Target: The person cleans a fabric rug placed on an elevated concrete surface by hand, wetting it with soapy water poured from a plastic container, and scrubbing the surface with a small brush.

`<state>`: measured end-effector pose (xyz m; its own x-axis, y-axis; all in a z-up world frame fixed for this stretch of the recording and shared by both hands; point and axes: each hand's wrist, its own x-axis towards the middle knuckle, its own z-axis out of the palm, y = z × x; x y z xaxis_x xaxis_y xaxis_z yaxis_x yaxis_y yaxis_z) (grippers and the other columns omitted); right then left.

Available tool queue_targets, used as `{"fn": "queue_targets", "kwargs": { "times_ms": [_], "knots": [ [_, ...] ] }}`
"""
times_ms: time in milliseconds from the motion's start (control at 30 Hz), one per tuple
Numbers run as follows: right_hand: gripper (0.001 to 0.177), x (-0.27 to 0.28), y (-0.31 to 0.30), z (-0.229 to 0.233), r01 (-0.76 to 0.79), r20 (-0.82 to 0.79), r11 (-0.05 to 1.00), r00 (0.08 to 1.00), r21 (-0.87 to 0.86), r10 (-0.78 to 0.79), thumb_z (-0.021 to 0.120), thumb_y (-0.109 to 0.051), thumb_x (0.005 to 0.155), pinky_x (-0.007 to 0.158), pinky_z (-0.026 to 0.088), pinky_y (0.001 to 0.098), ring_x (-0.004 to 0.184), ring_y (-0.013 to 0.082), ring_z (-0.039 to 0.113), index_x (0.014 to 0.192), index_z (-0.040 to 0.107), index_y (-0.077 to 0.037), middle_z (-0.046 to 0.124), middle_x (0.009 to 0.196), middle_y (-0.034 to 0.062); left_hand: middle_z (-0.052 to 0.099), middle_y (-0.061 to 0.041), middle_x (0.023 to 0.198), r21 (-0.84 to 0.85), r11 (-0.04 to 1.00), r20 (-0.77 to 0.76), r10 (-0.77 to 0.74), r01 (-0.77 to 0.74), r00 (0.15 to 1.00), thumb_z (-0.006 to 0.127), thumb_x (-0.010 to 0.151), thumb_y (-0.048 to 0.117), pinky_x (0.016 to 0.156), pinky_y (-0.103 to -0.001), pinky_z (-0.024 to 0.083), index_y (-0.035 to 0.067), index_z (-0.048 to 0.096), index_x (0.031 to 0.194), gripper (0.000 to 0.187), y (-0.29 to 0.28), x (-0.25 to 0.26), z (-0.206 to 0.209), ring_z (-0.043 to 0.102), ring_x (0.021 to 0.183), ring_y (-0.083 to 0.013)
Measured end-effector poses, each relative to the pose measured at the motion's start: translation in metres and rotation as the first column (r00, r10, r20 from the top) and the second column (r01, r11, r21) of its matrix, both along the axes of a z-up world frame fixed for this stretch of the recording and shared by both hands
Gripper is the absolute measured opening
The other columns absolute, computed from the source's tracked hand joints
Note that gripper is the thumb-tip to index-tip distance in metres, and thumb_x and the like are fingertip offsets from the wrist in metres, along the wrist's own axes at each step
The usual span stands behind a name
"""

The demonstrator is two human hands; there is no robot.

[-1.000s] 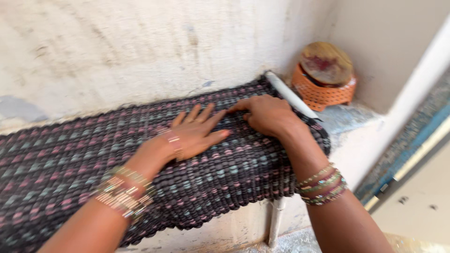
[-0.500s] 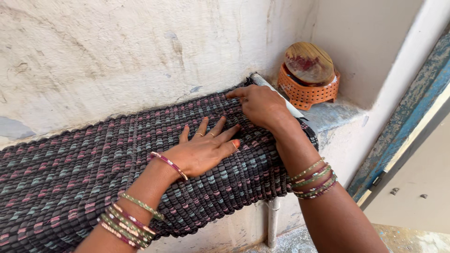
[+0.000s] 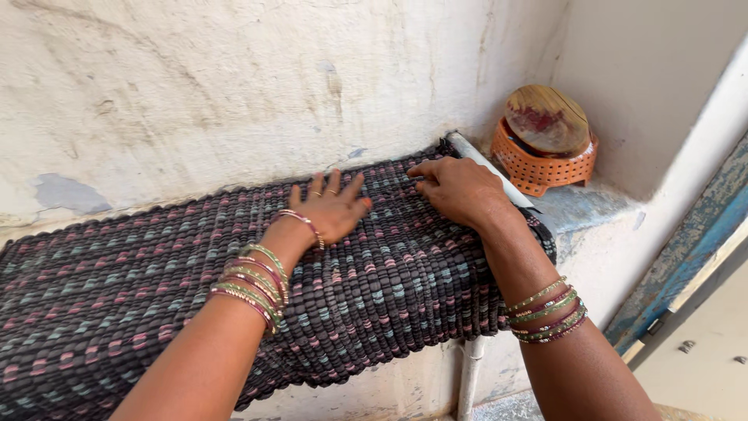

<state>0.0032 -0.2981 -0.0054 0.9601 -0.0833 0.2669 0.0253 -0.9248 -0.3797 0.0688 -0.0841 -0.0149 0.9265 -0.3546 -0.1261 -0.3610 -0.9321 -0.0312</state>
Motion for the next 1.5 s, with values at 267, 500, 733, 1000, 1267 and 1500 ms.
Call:
{"fn": "queue_targets", "kwargs": {
  "times_ms": [267,500,733,1000,1267,1500],
  "knots": [
    [0.052,0.002,0.004,0.004,0.038,-0.001,0.996,0.999,0.082,-0.038,0.044,-0.061,0.097,0.096,0.052,0.0499,0.112,0.0341,0.068,0.130,0.069,-0.030,0.073,0.119,0.0107,-0.006,-0.004,0.173,0.004,0.953,-0.056,-0.301,0.302,0.952,0.027,0.097,0.060,0.121,-0.062,0.003,0.026,0.007,0.163,0.077,-0.072,-0.044,-0.009,-0.005,0.154,-0.0441],
    [0.075,0.002,0.001,0.006,0.014,0.199,0.966,0.978,0.257,-0.067,0.028,-0.069,0.099,0.097,0.047,0.0540,0.116,0.0435,0.060,0.130,0.068,-0.013,0.068,0.119,0.0213,0.000,-0.002,0.171,0.017,0.967,-0.013,-0.255,0.255,0.967,0.021,0.100,0.062,0.124,-0.057,0.007,0.032,0.008,0.162,0.070,-0.054,-0.016,-0.001,0.001,0.157,-0.0296],
    [0.075,-0.010,0.009,0.021,-0.051,0.338,0.819,0.924,0.572,-0.179,0.029,-0.067,0.098,0.079,0.058,0.0422,0.084,0.0250,0.076,0.119,0.073,-0.009,0.078,0.086,0.0111,0.025,-0.006,0.172,-0.041,0.910,0.099,-0.407,0.413,0.908,0.028,0.105,0.050,0.128,-0.047,0.025,0.023,0.029,0.162,0.063,-0.111,0.042,-0.004,0.023,0.160,-0.0270],
    [0.072,-0.014,-0.001,0.019,-0.130,0.453,0.796,0.870,0.591,-0.194,0.030,-0.064,0.099,0.067,0.058,0.0363,0.074,0.0172,0.075,0.127,0.069,-0.010,0.075,0.080,0.0080,0.004,0.000,0.171,-0.055,0.958,0.028,-0.282,0.283,0.959,0.023,0.101,0.062,0.126,-0.048,0.011,0.033,0.011,0.162,0.068,-0.114,0.017,0.004,0.003,0.157,-0.0233],
    [0.071,-0.007,0.001,0.013,0.045,0.142,0.907,0.983,0.419,-0.114,0.034,-0.067,0.099,0.088,0.052,0.0463,0.096,0.0306,0.070,0.121,0.074,-0.011,0.076,0.098,0.0122,0.002,0.007,0.171,0.032,0.974,0.049,-0.226,0.225,0.973,0.015,0.094,0.071,0.125,-0.049,0.009,0.041,0.009,0.160,0.073,-0.013,0.026,0.003,0.004,0.157,-0.0183],
    [0.046,0.000,-0.004,0.003,-0.036,0.068,0.979,0.997,0.199,0.023,0.062,-0.052,0.089,0.091,0.054,0.0425,0.102,0.0303,0.072,0.122,0.075,-0.022,0.077,0.108,0.0129,0.007,0.010,0.171,-0.005,0.996,0.075,-0.093,0.094,0.993,0.017,0.091,0.075,0.126,-0.051,0.009,0.044,0.015,0.160,0.076,0.075,0.015,0.001,0.007,0.157,-0.0183]
  ]
}}
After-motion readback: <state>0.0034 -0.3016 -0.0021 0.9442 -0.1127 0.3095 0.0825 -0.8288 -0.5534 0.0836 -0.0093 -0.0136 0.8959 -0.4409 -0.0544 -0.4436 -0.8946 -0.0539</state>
